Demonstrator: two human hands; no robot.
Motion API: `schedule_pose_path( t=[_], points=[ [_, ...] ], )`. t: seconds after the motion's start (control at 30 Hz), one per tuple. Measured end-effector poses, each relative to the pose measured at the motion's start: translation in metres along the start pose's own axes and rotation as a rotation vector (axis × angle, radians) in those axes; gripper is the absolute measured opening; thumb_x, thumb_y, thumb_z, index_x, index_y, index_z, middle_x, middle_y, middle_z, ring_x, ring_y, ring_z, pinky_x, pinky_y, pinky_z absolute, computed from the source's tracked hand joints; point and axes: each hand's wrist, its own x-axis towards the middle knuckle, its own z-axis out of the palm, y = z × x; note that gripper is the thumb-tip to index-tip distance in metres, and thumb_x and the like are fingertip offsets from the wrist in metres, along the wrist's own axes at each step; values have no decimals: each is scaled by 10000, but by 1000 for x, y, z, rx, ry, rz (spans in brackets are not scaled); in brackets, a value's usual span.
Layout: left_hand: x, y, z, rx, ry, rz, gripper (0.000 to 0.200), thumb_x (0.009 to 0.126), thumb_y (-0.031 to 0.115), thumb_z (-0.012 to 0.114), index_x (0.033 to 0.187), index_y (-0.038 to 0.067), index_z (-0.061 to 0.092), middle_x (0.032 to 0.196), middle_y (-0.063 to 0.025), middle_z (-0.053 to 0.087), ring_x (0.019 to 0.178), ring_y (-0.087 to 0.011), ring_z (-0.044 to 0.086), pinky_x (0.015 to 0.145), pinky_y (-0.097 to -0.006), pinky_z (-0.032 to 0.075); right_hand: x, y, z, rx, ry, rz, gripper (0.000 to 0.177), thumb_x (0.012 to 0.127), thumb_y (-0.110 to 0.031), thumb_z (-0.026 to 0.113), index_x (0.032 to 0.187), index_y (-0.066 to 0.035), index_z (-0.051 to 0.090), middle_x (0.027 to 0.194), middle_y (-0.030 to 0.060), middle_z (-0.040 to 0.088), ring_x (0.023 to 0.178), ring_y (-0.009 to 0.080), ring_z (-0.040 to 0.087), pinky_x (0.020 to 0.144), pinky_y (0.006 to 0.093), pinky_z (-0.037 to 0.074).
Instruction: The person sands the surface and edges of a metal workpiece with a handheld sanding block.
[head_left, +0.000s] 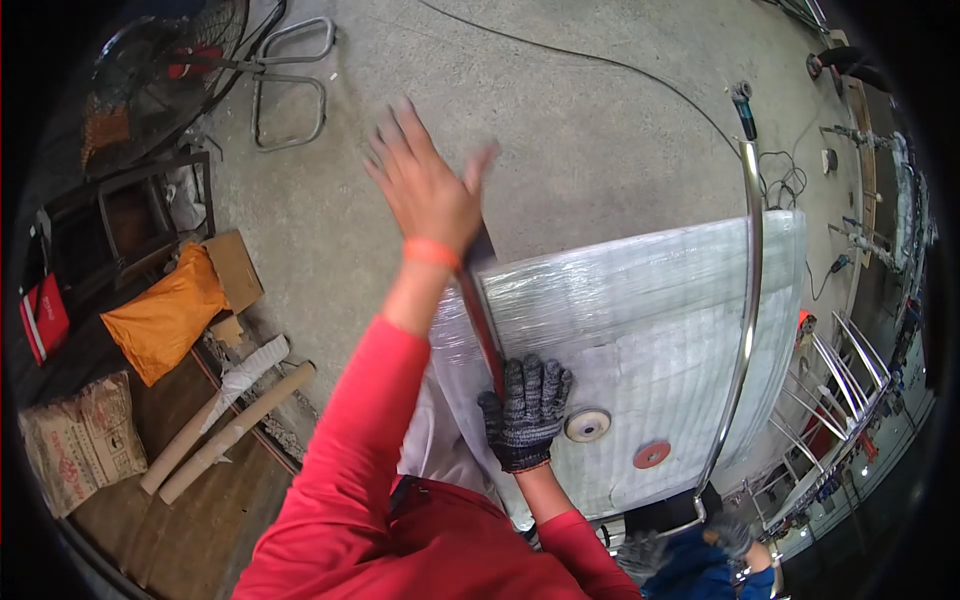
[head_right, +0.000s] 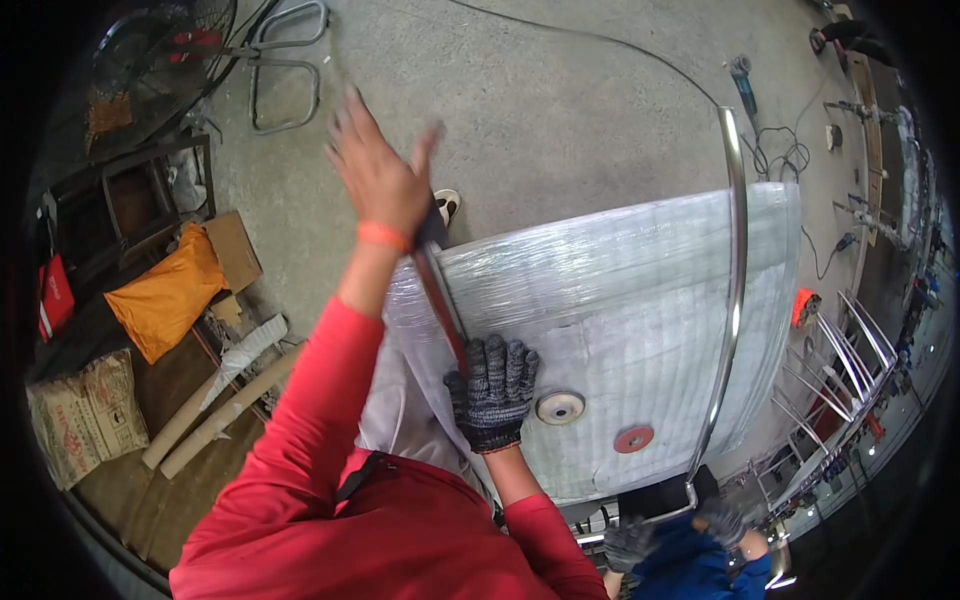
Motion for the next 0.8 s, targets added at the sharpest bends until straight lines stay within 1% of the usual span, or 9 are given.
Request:
schedule_pose_path(
  t=[0.07,0.2,0.3,0.33,0.47,0.53,0.6,0.63,0.8],
  points=[
    [39,-5,9,51,61,13,1030,803,495,710,1535,9,173,1519,-290,299,1417,-467,261,1146,-620,160,2,-1,-2,3,0,13,630,872,-376,659,1375,-30,508,1467,219,426,1394,461,318,1130,651,207],
    [-64,12,-20,105,-115,10,1024,792,465,731,1528,2,190,1526,-282,293,1411,-490,256,1130,-635,183,-1,-2,0,-18,-8,36,603,851,-375,678,1353,-68,550,1458,182,445,1403,417,323,1131,628,238],
    [-52,8,-13,-19,-69,-21,1009,788,460,739,1515,-7,219,1512,-285,315,1382,-492,308,1122,-594,238,-2,-2,1,-35,17,17,617,848,-379,683,1360,-65,544,1466,185,437,1405,422,319,1131,630,237],
    [-25,3,-9,-121,59,15,975,806,464,732,1500,-14,243,1450,-292,405,1306,-471,431,1074,-523,350,-1,-2,-2,-27,2,21,627,845,-386,687,1362,-62,543,1479,185,426,1407,425,317,1131,631,238],
    [66,0,-8,-84,-30,-279,795,881,594,588,1436,53,414,1199,-271,627,1120,-444,593,940,-489,471,-2,-2,0,-35,34,4,644,843,-372,692,1364,-33,524,1450,203,456,1383,444,354,1136,638,233],
    [111,-42,3,-17,-100,-289,743,896,637,511,1252,-9,600,1087,-264,669,992,-473,627,845,-527,492,-4,-5,-5,-25,43,5,638,846,-367,691,1363,-32,525,1447,204,459,1380,443,361,1135,637,236],
    [152,-46,-28,-109,49,-258,709,908,647,477,1024,-9,718,972,-288,680,965,-442,649,825,-506,498,3,-4,-7,-2,60,5,629,849,-363,689,1359,-30,529,1438,203,470,1375,443,372,1134,632,244],
    [160,-43,-44,-247,143,-169,674,908,622,507,890,-15,725,829,-272,679,841,-382,678,771,-464,497,3,-5,-7,-3,25,52,628,816,-367,713,1345,-72,549,1416,178,482,1366,418,378,1136,615,250],
    [123,-11,-79,-326,-270,218,533,878,427,674,630,-33,573,588,-185,544,540,-299,562,517,-422,403,12,-11,-18,34,48,89,624,785,-340,728,1330,-86,561,1391,153,507,1341,391,417,1139,599,260]
  ],
)
